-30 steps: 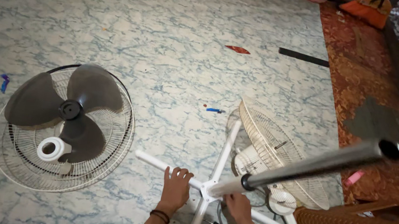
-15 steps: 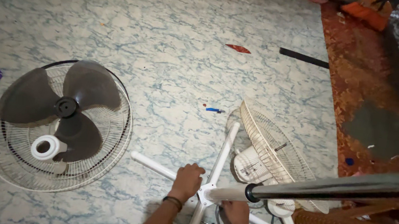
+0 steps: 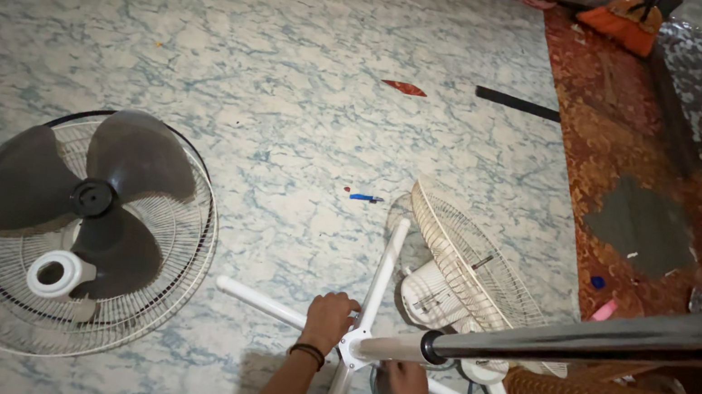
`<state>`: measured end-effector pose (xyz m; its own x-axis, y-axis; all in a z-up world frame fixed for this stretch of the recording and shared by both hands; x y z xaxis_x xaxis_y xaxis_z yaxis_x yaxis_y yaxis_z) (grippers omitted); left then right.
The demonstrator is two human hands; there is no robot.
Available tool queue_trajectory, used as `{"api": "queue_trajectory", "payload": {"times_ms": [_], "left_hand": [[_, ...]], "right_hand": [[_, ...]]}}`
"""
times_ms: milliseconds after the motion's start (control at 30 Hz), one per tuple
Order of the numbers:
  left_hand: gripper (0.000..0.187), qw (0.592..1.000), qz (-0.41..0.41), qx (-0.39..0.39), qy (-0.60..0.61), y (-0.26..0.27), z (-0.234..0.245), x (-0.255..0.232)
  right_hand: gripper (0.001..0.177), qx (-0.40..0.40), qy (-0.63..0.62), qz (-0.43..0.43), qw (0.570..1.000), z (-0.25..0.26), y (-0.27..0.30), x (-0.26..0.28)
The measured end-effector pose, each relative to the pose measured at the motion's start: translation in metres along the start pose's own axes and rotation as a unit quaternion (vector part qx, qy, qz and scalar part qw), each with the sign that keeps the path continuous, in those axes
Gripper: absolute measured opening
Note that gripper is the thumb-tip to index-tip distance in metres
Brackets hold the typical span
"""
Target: The person assembles a standing fan by inserting a metal pole into a white plastic base and securing it with a screw. They use a screwdriver to tighten the connection and ensure the stand is stable.
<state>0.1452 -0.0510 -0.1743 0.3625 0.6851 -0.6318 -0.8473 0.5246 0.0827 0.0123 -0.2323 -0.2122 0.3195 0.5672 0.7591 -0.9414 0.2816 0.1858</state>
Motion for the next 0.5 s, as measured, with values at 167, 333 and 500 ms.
{"api": "queue_trajectory", "payload": {"times_ms": [167,333,500], "left_hand": [[0.009,1.0,0.0,-0.009,-0.017,-0.005,-0.016,0.007],[0.009,0.996,-0.019,-0.059,-0.061,-0.006,-0.025,0.014],[0.016,0.981,0.019,-0.186,0.048,0.022,0.015,0.016]], "right_hand": [[0.034,-0.006,-0.042,-0.067,0.997,-0.002,0.016,-0.012],[0.031,-0.054,-0.023,-0.076,0.995,0.012,0.024,-0.011],[0.025,-0.085,-0.06,-0.038,0.994,0.034,0.022,0.016]]}}
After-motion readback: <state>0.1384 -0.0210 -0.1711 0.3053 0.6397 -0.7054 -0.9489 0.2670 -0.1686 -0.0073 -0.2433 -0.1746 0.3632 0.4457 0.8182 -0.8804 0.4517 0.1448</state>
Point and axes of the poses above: each hand's wrist, its own y-axis away from the middle knuckle, its own z-axis out of the back of the hand, x = y × z, the point moved 8 cm from there along -y, towards the middle knuckle
